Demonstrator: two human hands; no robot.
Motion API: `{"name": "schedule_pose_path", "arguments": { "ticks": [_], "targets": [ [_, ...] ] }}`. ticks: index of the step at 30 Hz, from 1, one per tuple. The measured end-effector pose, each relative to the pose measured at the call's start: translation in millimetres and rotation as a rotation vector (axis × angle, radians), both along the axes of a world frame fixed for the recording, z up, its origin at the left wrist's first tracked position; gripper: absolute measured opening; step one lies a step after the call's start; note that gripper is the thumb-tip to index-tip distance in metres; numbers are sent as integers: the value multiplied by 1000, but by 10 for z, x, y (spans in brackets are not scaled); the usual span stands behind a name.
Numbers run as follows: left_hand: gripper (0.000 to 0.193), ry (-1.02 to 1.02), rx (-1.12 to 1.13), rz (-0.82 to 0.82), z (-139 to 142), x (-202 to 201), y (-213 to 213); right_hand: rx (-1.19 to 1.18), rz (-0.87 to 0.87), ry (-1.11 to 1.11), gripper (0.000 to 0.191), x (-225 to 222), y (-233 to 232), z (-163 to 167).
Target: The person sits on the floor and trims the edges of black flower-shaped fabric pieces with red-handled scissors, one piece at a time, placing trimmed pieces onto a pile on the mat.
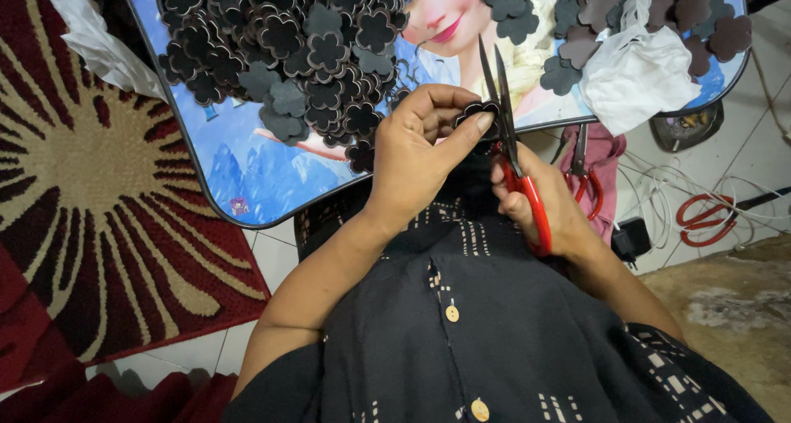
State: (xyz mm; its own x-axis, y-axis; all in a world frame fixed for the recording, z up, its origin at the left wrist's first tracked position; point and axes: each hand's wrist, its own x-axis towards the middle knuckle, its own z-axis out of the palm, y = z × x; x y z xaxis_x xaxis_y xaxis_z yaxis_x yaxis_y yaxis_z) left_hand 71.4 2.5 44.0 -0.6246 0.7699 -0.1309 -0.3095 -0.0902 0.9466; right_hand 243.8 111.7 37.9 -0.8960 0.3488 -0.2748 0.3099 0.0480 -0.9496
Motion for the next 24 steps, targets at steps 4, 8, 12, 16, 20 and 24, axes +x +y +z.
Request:
{"name": "schedule_pose_path", "arguments": {
  "ticks": [4,8,12,16,20,24],
  "targets": [
    [21,-12,19,-2,-6,-14,-4,10,16,-9,86,-3,14,27],
    [21,27,3,-7,10,-22,-19,39,35,-4,90,-26,17,76],
    [21,35,-26,-9,38,-19,-21,60,50,-8,92,-43,27,86],
    [21,45,-40,-5,55,-23,-16,67,45,-30,91,-33,29,53],
    [22,23,-40,-11,56,-23,-13,56,38,-23,89,-10,32,23],
    [22,16,-17,-12,42,-19,-17,12,20,-20,89,-5,25,11]
  ]
}}
